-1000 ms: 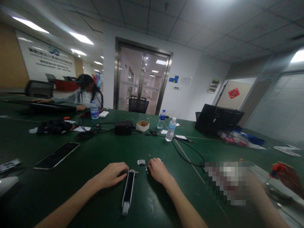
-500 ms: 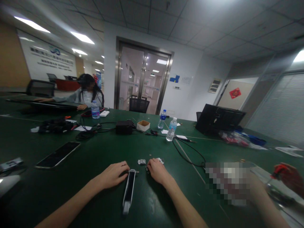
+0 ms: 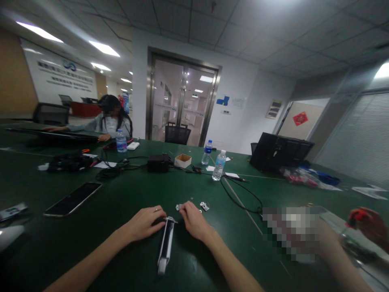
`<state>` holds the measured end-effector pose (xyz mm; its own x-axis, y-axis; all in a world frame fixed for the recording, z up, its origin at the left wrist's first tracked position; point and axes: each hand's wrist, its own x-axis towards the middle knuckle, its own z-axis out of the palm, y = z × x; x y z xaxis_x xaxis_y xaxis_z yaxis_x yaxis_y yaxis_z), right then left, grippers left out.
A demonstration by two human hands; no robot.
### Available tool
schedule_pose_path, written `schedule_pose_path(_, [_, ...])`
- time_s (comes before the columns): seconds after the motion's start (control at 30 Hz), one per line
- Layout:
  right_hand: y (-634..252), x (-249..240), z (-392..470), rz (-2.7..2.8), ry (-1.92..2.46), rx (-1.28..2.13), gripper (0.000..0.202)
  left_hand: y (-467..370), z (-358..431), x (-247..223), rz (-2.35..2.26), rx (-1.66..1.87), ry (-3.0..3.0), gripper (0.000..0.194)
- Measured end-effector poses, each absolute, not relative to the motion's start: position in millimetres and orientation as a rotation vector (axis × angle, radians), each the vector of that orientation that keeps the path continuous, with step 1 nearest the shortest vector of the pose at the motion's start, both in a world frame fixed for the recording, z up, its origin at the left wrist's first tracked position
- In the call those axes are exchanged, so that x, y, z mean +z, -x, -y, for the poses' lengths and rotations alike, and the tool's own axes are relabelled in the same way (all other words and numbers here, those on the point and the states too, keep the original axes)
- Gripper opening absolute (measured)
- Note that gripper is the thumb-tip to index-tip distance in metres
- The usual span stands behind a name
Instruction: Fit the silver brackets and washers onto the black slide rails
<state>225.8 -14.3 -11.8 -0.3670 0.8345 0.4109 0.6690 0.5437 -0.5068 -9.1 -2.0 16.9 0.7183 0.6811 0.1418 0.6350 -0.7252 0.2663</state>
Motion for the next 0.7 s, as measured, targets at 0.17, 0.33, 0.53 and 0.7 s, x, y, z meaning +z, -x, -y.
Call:
schedule_pose_path(0.17, [-212,-9,23,2.144,1.144,0.383,0.014,9,2,18,-1.045,0.377,-2.730,0.024])
schedule_pose_path(0.33, [-207,-10,26,2.189,1.134,0.423,0.015,8,3,19,-1.036,0.371,-2.753,0.023])
schedule_pose_path(0.53, [-208,-9,26,2.192,1.154,0.440,0.014,8,2,17,-1.028,0.348,-2.777,0.022])
schedule_pose_path(0.7, [-208,-10,25,2.183,1.156,0.427,0.015,8,1,16,-1.008,0.357,-2.799,0.020])
